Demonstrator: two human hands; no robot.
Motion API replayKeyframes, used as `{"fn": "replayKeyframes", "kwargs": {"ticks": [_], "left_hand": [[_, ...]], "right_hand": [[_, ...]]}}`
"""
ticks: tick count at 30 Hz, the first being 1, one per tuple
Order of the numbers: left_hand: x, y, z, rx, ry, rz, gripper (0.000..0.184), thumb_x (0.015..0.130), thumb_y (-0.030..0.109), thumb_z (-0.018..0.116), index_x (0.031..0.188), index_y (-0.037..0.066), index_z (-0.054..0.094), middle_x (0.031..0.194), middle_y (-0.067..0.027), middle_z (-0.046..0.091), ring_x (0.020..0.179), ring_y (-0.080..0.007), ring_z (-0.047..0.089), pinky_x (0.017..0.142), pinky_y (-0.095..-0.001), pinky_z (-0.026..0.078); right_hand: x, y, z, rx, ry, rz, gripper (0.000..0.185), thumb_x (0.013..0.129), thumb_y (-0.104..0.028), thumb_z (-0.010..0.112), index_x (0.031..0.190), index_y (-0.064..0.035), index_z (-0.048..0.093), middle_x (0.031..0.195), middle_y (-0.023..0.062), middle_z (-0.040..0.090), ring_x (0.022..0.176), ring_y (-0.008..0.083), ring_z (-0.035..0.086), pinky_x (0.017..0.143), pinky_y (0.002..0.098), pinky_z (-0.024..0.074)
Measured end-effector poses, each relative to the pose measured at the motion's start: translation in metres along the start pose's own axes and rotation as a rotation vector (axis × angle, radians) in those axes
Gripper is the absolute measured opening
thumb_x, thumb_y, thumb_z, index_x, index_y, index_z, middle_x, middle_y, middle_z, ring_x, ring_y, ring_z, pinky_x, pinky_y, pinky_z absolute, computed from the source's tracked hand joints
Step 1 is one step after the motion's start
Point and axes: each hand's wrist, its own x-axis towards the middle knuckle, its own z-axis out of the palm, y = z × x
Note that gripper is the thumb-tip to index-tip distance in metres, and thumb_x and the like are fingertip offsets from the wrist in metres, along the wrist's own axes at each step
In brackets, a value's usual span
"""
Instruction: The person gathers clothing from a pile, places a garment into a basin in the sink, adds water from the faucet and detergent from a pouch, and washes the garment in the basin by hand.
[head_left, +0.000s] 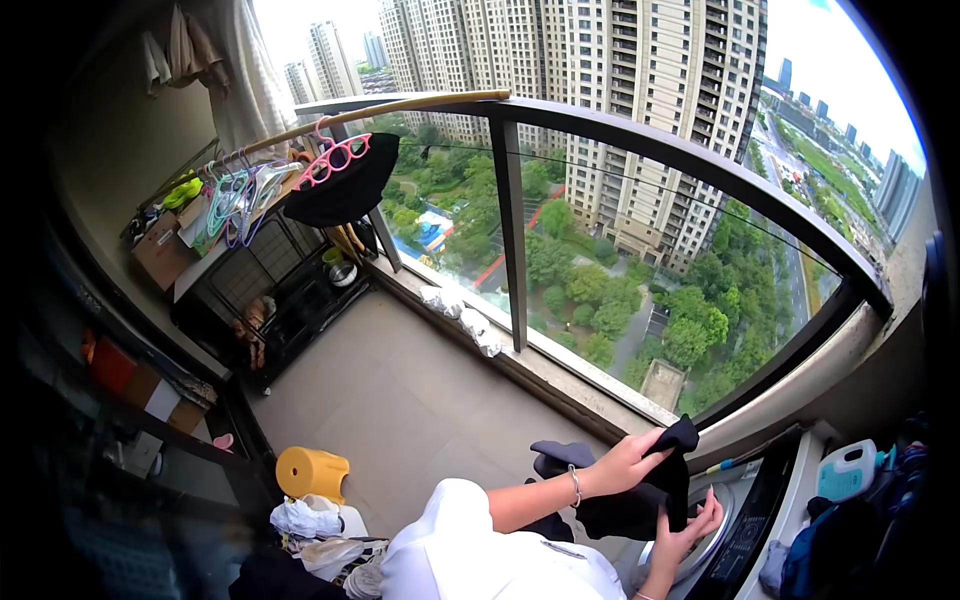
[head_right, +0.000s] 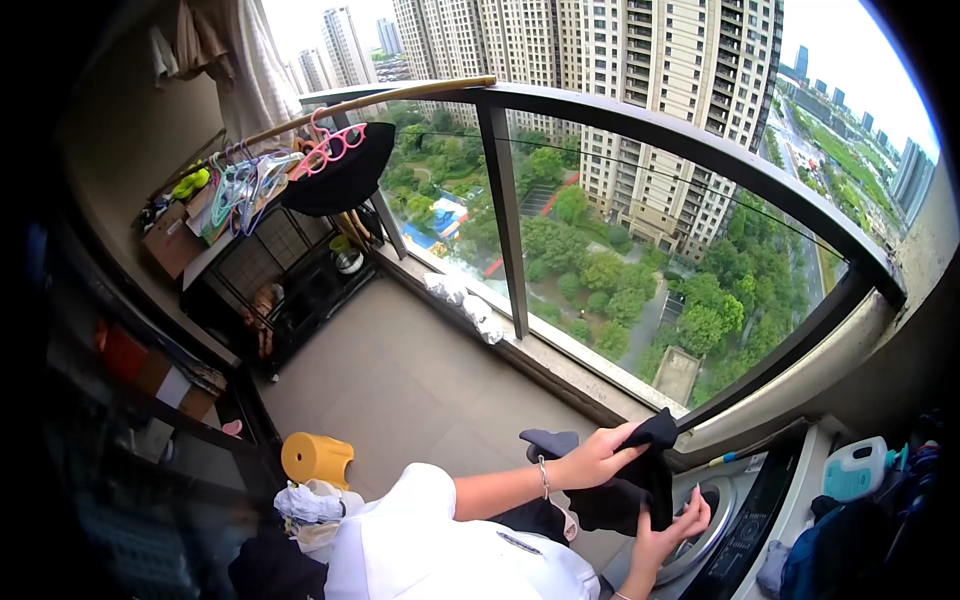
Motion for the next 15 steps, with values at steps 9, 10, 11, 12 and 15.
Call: {"fn": "replayKeyframes", "kwargs": {"ticks": [9,10,11,12,15], "left_hand": [[-0.001,0.011,0.052,0.021,-0.173,0.107,0.032,0.086,0.007,0.051,0.116,-0.002,0.047,0.101,-0.0199,0.059,0.094,-0.0372,0.056,0.080,-0.0388,0.045],[0.000,0.009,0.054,0.021,-0.175,0.110,0.032,0.086,0.007,0.051,0.116,-0.002,0.047,0.101,-0.0199,0.059,0.094,-0.0372,0.056,0.080,-0.0388,0.045],[0.001,0.007,0.058,0.029,-0.177,0.156,0.033,0.086,0.007,0.051,0.117,-0.002,0.047,0.103,-0.0201,0.058,0.096,-0.0365,0.056,0.082,-0.0385,0.044],[0.002,0.007,0.059,0.038,-0.179,0.202,0.034,0.086,0.007,0.051,0.119,-0.002,0.046,0.106,-0.0204,0.057,0.098,-0.0359,0.056,0.084,-0.0381,0.044],[0.007,0.008,0.060,0.030,-0.215,0.182,0.036,0.086,0.006,0.050,0.120,-0.003,0.045,0.108,-0.0206,0.057,0.100,-0.0353,0.055,0.087,-0.0378,0.044]], "right_hand": [[-0.032,0.062,0.041,0.613,-0.065,0.304,0.023,0.088,-0.011,0.052,0.108,-0.0036,0.043,0.104,0.0025,0.041,0.079,0.0107,0.041,0.073,0.0249,0.0377],[-0.033,0.061,0.043,0.612,-0.062,0.302,0.023,0.088,-0.011,0.052,0.108,-0.0036,0.043,0.104,0.0025,0.041,0.079,0.0107,0.041,0.073,0.0249,0.0377],[-0.034,0.059,0.046,0.759,-0.044,0.382,0.029,0.091,-0.016,0.050,0.116,-0.0044,0.042,0.107,0.0024,0.045,0.082,0.0100,0.044,0.074,0.0245,0.0382],[-0.035,0.053,0.047,0.904,-0.026,0.464,0.036,0.093,-0.021,0.047,0.124,-0.0052,0.041,0.110,0.0024,0.048,0.086,0.0093,0.046,0.074,0.0241,0.0386],[-0.036,0.041,0.034,0.898,-0.038,0.550,0.046,0.095,-0.026,0.044,0.135,-0.0053,0.033,0.122,0.0046,0.048,0.101,0.0099,0.049,0.080,0.0230,0.0398]]}}
